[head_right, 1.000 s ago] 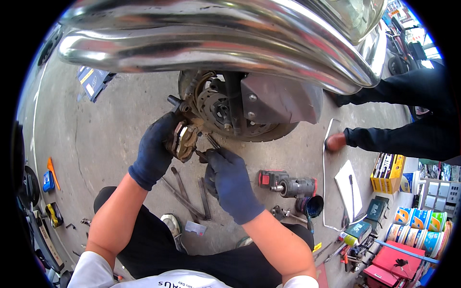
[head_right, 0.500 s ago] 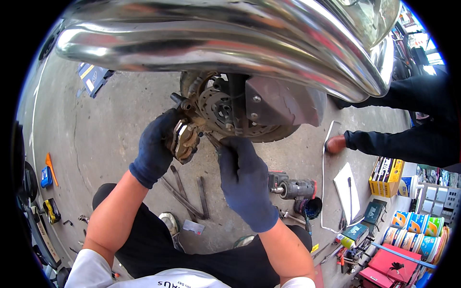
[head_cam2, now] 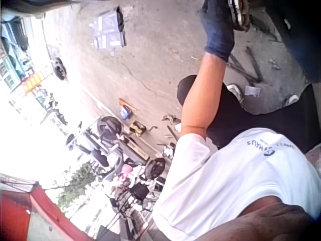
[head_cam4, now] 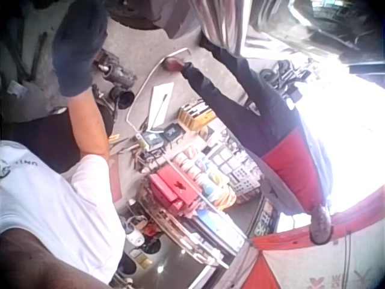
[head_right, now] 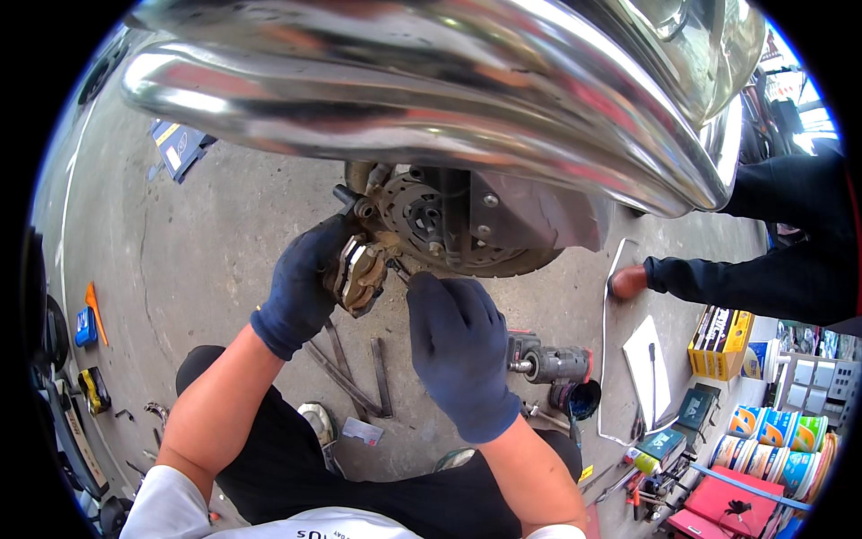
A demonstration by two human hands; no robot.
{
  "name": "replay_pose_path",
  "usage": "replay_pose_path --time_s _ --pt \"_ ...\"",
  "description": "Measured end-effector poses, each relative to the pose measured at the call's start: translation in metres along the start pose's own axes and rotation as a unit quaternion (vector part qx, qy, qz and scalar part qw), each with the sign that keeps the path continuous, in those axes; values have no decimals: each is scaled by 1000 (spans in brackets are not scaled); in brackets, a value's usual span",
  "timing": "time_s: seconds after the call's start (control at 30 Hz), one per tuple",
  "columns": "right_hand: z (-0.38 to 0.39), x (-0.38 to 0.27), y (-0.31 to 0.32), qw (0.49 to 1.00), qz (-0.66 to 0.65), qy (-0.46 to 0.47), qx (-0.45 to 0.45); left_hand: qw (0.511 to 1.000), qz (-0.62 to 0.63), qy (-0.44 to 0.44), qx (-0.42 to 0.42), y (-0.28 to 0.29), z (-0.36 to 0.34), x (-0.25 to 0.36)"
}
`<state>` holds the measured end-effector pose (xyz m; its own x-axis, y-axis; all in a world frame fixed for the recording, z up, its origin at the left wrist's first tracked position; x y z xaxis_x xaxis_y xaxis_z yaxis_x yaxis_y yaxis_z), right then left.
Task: The person unpacks new brake pads and installs them into the scooter's front brake caliper. They apply grease to the pads and caliper, then use a screwdriver and impact driver to secure the components.
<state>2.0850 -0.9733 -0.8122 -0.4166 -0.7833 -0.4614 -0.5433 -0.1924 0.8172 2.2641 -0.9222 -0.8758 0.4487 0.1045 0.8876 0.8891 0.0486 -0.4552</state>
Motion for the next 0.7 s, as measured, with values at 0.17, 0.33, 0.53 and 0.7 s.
replay_pose_path --time_s 0.17,0.33,0.53,0.7 --pt "2 3 -1 895 -302 -295 -146 976 -206 -63 -29 9 3 2" --pt "0 -13 -10 957 -223 -182 -22 988 -144 -49 -4 12 2 -3" --pt "-2 6 -5 797 -507 -315 -94 997 -5 51 52 4 1 6" --pt "-1 -4 -14 933 -271 -237 -23 998 12 53 41 2 -1 4"
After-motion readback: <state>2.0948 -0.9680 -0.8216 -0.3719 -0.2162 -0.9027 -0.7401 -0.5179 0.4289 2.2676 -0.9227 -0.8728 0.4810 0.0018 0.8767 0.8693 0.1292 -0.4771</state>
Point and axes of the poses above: each hand's wrist, its own z-axis away from the middle knuckle, its own y-axis out of the back of the hand, x = y × z, the point moved 2 cm from there along -z, towards the middle knuckle, and after that the axes turned 14 degrees about -x, right-handed, at the moved point
